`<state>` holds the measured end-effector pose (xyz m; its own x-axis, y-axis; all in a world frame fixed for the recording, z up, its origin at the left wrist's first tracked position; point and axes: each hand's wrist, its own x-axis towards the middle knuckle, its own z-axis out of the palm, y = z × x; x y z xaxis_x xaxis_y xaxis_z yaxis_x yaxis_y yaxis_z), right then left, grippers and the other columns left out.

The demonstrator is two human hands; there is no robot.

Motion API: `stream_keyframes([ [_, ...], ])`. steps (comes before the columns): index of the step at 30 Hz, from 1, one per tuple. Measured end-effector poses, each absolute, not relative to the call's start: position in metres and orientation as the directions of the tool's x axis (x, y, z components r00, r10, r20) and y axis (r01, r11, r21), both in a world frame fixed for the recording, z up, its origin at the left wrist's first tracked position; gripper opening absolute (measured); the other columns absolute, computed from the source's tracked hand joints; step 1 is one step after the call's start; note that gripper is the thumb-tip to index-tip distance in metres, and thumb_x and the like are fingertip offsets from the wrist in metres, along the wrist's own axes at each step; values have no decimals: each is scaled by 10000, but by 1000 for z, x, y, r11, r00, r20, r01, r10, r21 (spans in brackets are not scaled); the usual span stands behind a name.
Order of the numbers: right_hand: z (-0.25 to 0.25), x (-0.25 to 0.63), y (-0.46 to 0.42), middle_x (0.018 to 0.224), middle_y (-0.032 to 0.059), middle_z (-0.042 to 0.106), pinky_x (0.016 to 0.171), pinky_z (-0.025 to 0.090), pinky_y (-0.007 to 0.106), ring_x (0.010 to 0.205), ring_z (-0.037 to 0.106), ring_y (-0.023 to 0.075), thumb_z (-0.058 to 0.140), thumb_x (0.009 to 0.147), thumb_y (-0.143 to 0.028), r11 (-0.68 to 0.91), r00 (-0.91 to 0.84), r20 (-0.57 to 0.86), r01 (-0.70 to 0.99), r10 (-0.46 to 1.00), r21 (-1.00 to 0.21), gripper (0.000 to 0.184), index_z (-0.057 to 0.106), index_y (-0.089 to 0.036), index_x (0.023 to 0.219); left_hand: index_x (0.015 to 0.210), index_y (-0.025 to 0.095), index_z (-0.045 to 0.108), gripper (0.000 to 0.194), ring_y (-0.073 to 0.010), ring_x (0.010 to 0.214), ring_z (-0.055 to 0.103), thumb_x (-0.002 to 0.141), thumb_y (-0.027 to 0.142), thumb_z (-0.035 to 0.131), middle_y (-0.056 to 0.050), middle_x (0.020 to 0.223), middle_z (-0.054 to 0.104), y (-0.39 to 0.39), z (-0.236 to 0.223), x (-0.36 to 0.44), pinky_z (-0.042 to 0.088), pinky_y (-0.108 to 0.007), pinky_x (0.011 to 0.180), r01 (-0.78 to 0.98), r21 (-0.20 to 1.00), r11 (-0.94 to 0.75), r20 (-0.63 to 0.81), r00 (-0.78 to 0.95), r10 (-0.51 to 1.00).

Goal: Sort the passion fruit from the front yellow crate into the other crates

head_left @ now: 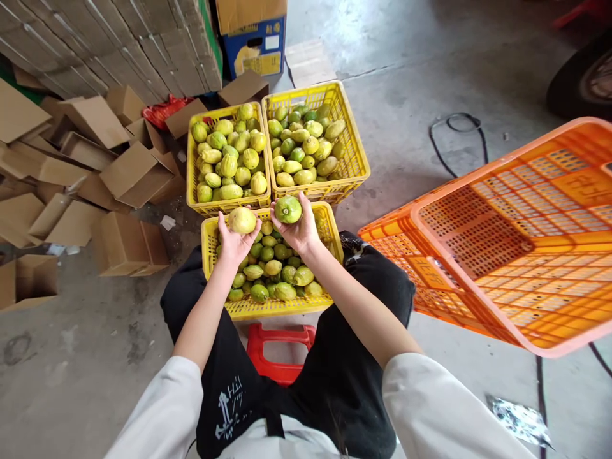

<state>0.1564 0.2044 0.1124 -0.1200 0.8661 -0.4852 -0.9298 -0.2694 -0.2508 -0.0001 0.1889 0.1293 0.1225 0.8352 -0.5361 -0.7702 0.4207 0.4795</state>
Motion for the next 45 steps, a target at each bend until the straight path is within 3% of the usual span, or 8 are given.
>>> stream_keyframes([
  [6,114,162,204,942,70,744,853,641,456,1017,714,262,502,882,-284,-244,-127,-411,-939,903,-244,245,615,-195,1081,1088,131,661,380,-237,1149,669,1014,274,317,-108,1072,728,190,131,1,622,-364,910,-851,424,311,-534,42,844],
  [10,117,158,204,1011,52,754,882,643,426,1096,700,248,532,886,-238,-277,-162,-374,-920,913,-278,222,608,-215,1093,1163,150,657,378,-237,1258,625,1043,333,348,-118,1231,702,189,133,0,617,-306,921,-863,439,249,-483,7,876],
  [14,119,155,201,1052,51,754,870,650,437,1071,717,247,587,904,-317,-321,-220,-339,-906,915,-277,221,587,-225,1106,1075,163,686,356,-219,1173,675,1036,354,388,-100,1111,745,189,130,-3,621,-264,874,-833,503,232,-463,-32,886],
  [19,128,157,196,1123,15,737,911,623,501,1127,701,237,575,885,-229,-364,-307,-229,-890,924,-275,299,563,-273,1180,1058,176,701,293,-204,1149,680,987,315,453,-96,1095,753,186,128,-2,614,-229,802,-784,565,257,-471,-50,881],
  [25,128,157,196,1099,97,743,909,614,532,1144,690,281,537,898,-296,-449,-391,-264,-867,882,-215,320,583,-192,1198,1067,207,705,333,-155,960,723,973,309,402,-58,1047,751,188,132,-4,584,-176,670,-786,525,325,-537,-10,843],
  [33,118,160,200,983,75,765,760,676,396,923,750,228,517,945,-358,-460,-378,-391,-877,839,-139,269,587,-189,1144,1160,125,674,358,-241,1184,678,966,303,432,-130,1111,757,182,136,0,569,-373,1006,-816,490,308,-500,27,866],
  [37,115,160,200,950,39,762,845,659,422,928,741,211,551,922,-276,-384,-288,-393,-904,873,-191,174,592,-204,1075,1223,112,652,429,-251,1295,611,1005,303,336,-153,1213,727,183,137,0,535,-414,1067,-807,487,335,-476,77,876],
  [45,125,160,196,1013,-18,748,950,606,456,1073,716,226,570,814,-270,-337,-245,-285,-876,927,-346,298,611,-283,1110,1116,199,701,356,-205,1179,669,1030,396,417,-93,1158,724,184,137,0,617,-238,843,-812,467,351,-544,49,838],
])
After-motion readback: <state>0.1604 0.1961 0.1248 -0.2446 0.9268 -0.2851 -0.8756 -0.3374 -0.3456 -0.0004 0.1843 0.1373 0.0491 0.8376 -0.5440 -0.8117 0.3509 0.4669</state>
